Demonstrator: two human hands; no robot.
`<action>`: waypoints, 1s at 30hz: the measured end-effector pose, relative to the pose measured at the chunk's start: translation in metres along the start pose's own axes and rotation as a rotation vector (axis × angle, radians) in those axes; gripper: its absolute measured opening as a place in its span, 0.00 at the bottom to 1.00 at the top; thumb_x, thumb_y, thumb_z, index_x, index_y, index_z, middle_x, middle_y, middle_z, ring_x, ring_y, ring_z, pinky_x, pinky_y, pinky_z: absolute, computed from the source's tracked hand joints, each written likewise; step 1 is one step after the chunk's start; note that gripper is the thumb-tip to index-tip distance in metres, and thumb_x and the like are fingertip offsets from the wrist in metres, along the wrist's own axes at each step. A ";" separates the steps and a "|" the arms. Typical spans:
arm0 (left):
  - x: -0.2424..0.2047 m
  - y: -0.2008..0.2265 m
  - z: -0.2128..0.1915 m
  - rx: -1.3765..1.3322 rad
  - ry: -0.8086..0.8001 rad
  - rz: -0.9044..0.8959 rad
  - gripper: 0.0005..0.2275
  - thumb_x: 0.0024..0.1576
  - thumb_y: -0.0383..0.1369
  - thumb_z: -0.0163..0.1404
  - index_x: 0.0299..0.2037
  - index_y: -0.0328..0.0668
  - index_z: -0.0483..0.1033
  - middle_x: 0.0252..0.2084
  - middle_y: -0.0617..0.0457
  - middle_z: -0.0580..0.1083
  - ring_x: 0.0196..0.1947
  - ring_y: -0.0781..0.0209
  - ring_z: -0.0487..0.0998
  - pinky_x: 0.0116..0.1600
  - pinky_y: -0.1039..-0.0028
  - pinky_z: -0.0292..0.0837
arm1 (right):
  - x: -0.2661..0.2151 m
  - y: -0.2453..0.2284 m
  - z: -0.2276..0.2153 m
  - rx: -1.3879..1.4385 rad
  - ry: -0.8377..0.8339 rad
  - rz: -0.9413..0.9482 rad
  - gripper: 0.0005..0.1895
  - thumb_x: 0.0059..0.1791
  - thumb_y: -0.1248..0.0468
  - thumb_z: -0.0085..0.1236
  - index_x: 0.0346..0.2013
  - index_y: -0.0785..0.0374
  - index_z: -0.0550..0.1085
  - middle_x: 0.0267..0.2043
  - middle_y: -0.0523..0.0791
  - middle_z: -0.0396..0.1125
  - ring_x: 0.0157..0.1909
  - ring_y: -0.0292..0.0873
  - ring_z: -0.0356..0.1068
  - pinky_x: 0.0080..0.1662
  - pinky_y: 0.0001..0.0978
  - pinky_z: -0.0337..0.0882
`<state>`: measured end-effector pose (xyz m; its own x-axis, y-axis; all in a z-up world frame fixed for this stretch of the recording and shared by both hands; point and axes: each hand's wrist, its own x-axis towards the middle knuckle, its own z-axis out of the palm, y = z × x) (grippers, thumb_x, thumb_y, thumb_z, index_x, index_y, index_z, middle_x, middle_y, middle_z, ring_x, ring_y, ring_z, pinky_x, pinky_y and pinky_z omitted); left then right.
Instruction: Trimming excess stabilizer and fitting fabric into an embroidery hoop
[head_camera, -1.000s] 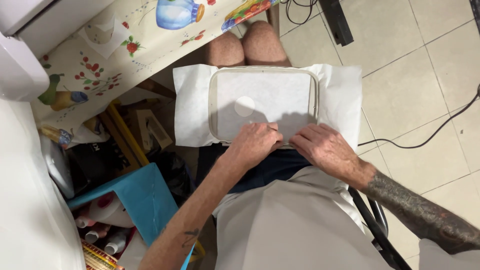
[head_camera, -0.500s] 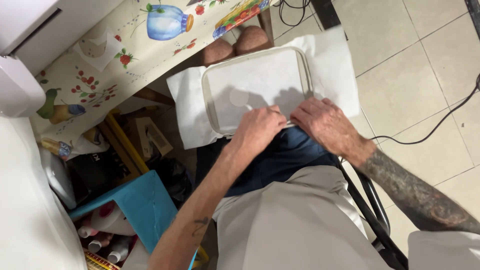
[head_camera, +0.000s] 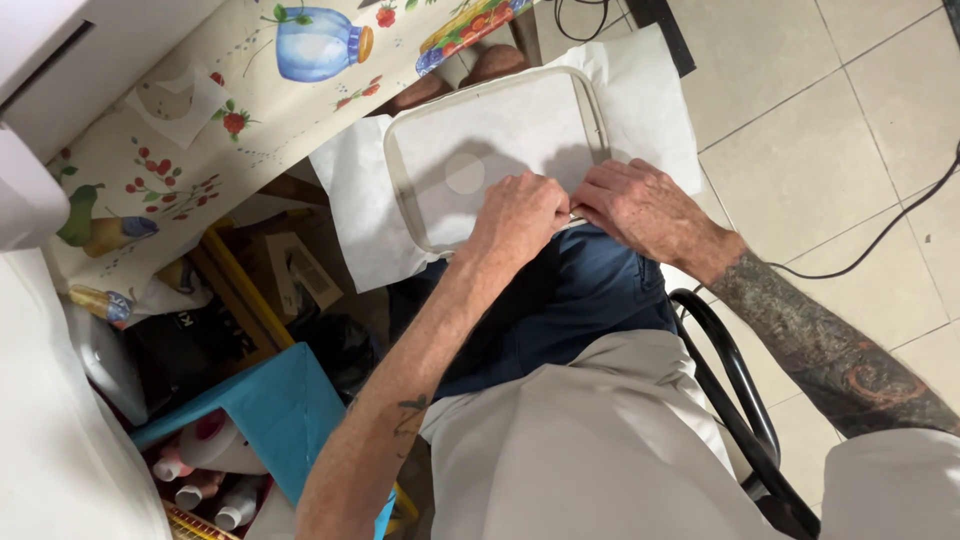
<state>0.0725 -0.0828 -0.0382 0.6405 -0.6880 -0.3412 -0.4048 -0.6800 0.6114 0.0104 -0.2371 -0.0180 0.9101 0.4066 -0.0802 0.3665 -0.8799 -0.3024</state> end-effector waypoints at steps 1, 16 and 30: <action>0.000 0.002 -0.001 0.032 0.024 0.012 0.11 0.42 0.26 0.45 0.08 0.48 0.62 0.12 0.53 0.66 0.17 0.49 0.73 0.24 0.67 0.68 | 0.000 0.001 0.001 -0.010 0.015 -0.012 0.07 0.48 0.59 0.47 0.28 0.56 0.68 0.28 0.40 0.60 0.39 0.41 0.65 0.38 0.32 0.65; -0.005 0.004 0.001 0.128 0.029 0.172 0.06 0.46 0.29 0.45 0.19 0.35 0.70 0.21 0.42 0.71 0.25 0.43 0.75 0.29 0.59 0.71 | -0.005 0.006 0.021 -0.069 0.231 -0.102 0.08 0.47 0.60 0.48 0.26 0.58 0.66 0.27 0.42 0.60 0.36 0.42 0.64 0.36 0.31 0.63; -0.021 0.000 -0.014 0.030 -0.011 0.072 0.05 0.48 0.32 0.45 0.23 0.41 0.71 0.29 0.46 0.74 0.40 0.47 0.75 0.42 0.57 0.71 | 0.007 -0.001 -0.017 0.258 -0.044 -0.055 0.03 0.44 0.63 0.51 0.27 0.58 0.70 0.29 0.43 0.64 0.38 0.45 0.66 0.40 0.37 0.63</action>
<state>0.0684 -0.0650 -0.0206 0.6015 -0.7383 -0.3051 -0.4691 -0.6356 0.6131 0.0201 -0.2376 -0.0027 0.8786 0.4676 -0.0964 0.3488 -0.7665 -0.5392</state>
